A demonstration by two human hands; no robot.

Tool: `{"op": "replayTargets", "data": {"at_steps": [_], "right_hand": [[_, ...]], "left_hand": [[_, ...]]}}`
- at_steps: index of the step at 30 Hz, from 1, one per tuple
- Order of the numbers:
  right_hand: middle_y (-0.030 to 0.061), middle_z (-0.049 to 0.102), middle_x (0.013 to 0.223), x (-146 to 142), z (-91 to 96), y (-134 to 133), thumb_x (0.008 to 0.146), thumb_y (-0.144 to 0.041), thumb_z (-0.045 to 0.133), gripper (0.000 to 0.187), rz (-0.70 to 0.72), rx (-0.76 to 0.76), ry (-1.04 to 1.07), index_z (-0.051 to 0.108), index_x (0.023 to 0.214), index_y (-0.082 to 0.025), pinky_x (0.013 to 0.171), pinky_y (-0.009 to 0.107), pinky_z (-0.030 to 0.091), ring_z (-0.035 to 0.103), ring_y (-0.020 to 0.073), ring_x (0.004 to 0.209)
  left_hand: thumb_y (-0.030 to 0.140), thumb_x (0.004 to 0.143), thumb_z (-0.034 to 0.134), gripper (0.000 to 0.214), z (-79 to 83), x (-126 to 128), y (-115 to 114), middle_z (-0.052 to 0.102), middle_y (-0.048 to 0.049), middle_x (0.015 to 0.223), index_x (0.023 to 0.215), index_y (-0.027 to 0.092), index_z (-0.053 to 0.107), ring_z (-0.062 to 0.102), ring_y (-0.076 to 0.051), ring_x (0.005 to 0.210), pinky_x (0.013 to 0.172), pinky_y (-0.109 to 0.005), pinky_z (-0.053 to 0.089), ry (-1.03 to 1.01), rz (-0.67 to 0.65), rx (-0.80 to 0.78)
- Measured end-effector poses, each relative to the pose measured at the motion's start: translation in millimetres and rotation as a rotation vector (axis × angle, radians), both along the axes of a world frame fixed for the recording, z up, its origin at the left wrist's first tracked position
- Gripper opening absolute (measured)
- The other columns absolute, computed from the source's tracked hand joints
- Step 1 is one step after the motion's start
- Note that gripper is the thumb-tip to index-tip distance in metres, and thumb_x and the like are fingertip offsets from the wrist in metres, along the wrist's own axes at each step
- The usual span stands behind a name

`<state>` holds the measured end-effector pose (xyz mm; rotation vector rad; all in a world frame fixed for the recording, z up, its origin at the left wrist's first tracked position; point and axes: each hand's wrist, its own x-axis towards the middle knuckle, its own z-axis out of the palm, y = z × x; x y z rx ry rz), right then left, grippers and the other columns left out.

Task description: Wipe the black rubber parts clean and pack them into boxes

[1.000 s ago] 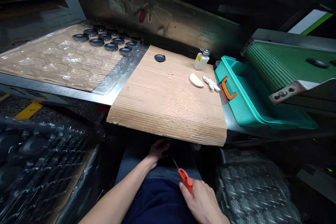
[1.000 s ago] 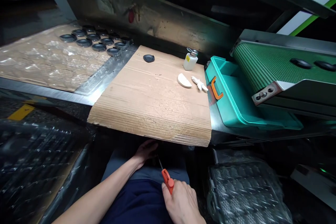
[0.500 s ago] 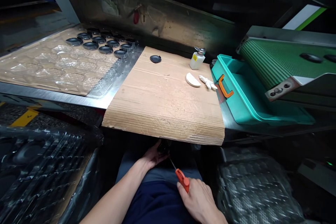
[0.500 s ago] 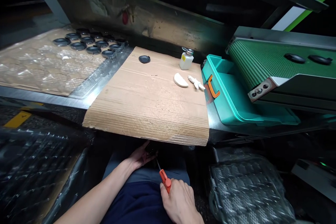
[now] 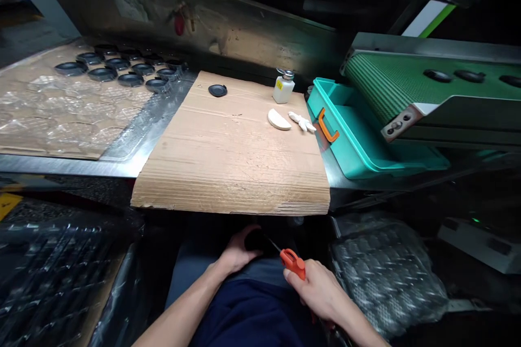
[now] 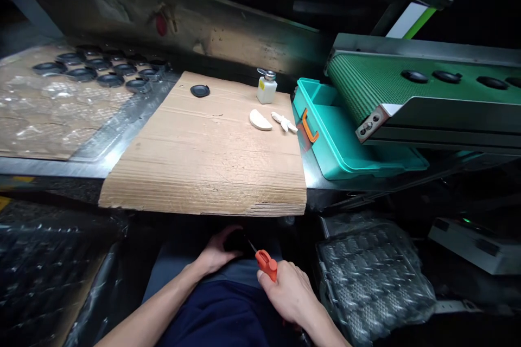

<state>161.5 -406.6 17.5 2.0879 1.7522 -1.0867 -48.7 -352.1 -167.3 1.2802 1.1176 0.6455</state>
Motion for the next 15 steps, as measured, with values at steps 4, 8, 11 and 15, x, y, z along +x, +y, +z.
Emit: {"op": "replayTargets", "data": {"at_steps": [4, 8, 11, 15], "right_hand": [[0.004, 0.065, 0.068, 3.6, -3.1, -3.9, 0.094, -0.053, 0.039, 0.046, 0.016, 0.01, -0.017, 0.054, 0.067, -0.019, 0.061, 0.027, 0.033, 0.062, 0.0178, 0.064], [0.008, 0.069, 0.08, -4.7, -11.1, -17.0, 0.092, -0.053, 0.041, 0.043, 0.039, 0.035, -0.071, 0.063, 0.077, -0.019, 0.067, 0.03, 0.039, 0.067, 0.025, 0.078], [0.0079, 0.07, 0.077, -12.9, -9.5, -23.2, 0.09, -0.049, 0.044, 0.039, 0.041, 0.032, -0.041, 0.067, 0.076, -0.02, 0.07, 0.032, 0.043, 0.068, 0.0274, 0.079], [0.0046, 0.069, 0.07, 9.6, 15.2, -30.7, 0.089, -0.049, 0.047, 0.039, -0.148, 0.142, 0.114, 0.071, 0.077, -0.021, 0.07, 0.028, 0.047, 0.067, 0.0227, 0.072]], "left_hand": [[0.023, 0.07, 0.081, 0.063, -0.7, 1.2, 0.3, 0.06, -0.0058, 0.134, 0.13, 0.026, 0.062, 0.052, -0.028, 0.128, 0.115, -0.04, 0.036, -0.039, 0.007, -0.009], [0.039, 0.075, 0.082, 0.066, -0.4, 2.0, 3.5, 0.066, -0.0113, 0.121, 0.133, 0.021, 0.058, 0.061, -0.03, 0.115, 0.099, -0.044, 0.051, -0.229, 0.208, -0.372], [0.033, 0.08, 0.08, 0.061, 5.0, 1.0, 10.4, 0.067, -0.0127, 0.119, 0.134, 0.021, 0.055, 0.067, -0.029, 0.105, 0.09, -0.043, 0.058, -0.426, 0.351, -0.731], [0.019, 0.09, 0.066, 0.051, 12.6, -3.9, 22.1, 0.067, -0.0117, 0.119, 0.138, 0.025, 0.051, 0.069, -0.027, 0.102, 0.084, -0.041, 0.062, -0.525, 0.508, -0.947]]}}
